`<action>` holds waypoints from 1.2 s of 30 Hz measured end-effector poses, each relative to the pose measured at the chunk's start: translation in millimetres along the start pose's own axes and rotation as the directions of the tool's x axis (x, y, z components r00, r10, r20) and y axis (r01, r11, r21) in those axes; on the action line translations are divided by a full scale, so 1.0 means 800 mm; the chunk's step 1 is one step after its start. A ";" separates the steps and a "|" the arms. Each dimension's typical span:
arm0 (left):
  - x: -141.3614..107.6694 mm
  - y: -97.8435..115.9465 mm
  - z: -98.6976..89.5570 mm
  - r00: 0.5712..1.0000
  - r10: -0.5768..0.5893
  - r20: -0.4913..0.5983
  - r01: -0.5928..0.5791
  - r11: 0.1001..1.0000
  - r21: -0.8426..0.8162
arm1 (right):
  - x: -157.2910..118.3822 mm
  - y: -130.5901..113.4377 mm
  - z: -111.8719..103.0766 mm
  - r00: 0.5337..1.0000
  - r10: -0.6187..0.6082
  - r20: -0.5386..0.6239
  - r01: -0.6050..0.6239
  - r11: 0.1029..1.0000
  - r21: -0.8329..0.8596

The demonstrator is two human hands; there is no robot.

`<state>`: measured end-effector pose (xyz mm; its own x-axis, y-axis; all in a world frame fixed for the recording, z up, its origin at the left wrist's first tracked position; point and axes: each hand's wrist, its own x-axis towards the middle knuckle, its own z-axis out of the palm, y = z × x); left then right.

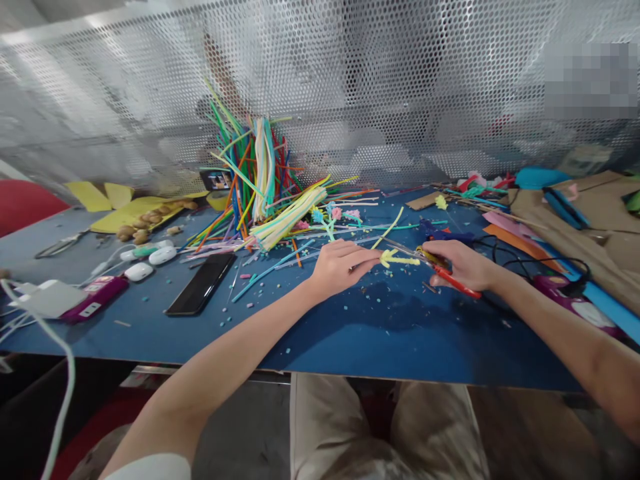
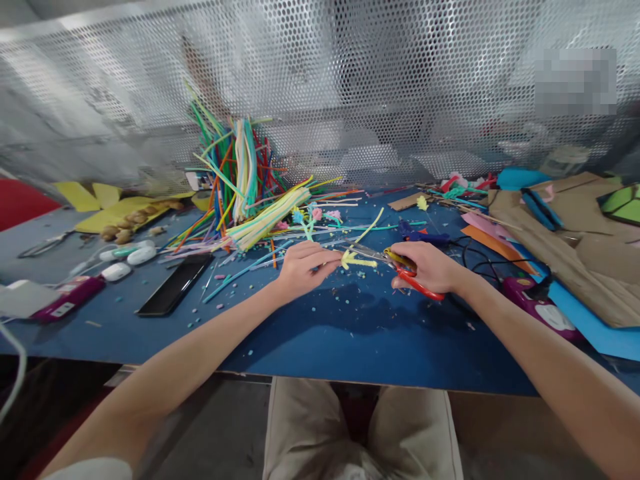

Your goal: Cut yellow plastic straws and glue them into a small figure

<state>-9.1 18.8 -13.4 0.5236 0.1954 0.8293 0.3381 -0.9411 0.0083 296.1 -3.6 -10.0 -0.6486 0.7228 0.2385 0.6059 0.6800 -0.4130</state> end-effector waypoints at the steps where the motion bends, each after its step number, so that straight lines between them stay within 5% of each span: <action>1: 0.001 0.001 -0.001 1.000 -0.008 -0.012 0.008 1.000 0.008 | 0.000 0.001 0.001 1.000 0.001 0.011 -0.001 0.999 0.041; 8: 0.003 0.003 -0.003 1.000 -0.014 -0.010 0.014 1.000 0.018 | 0.003 -0.009 0.009 0.999 0.005 0.054 -0.015 0.981 0.194; 36: -0.007 0.000 0.001 0.998 -0.047 0.036 0.044 0.996 0.073 | 0.004 -0.031 0.008 0.992 0.122 0.011 -0.122 0.975 0.186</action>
<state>-11.4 17.8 -18.1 0.5347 0.2490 0.8076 0.4171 -0.9089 0.0041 275.8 -18.9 -4.1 -0.5750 0.7989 0.1762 0.5842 0.5517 -0.5952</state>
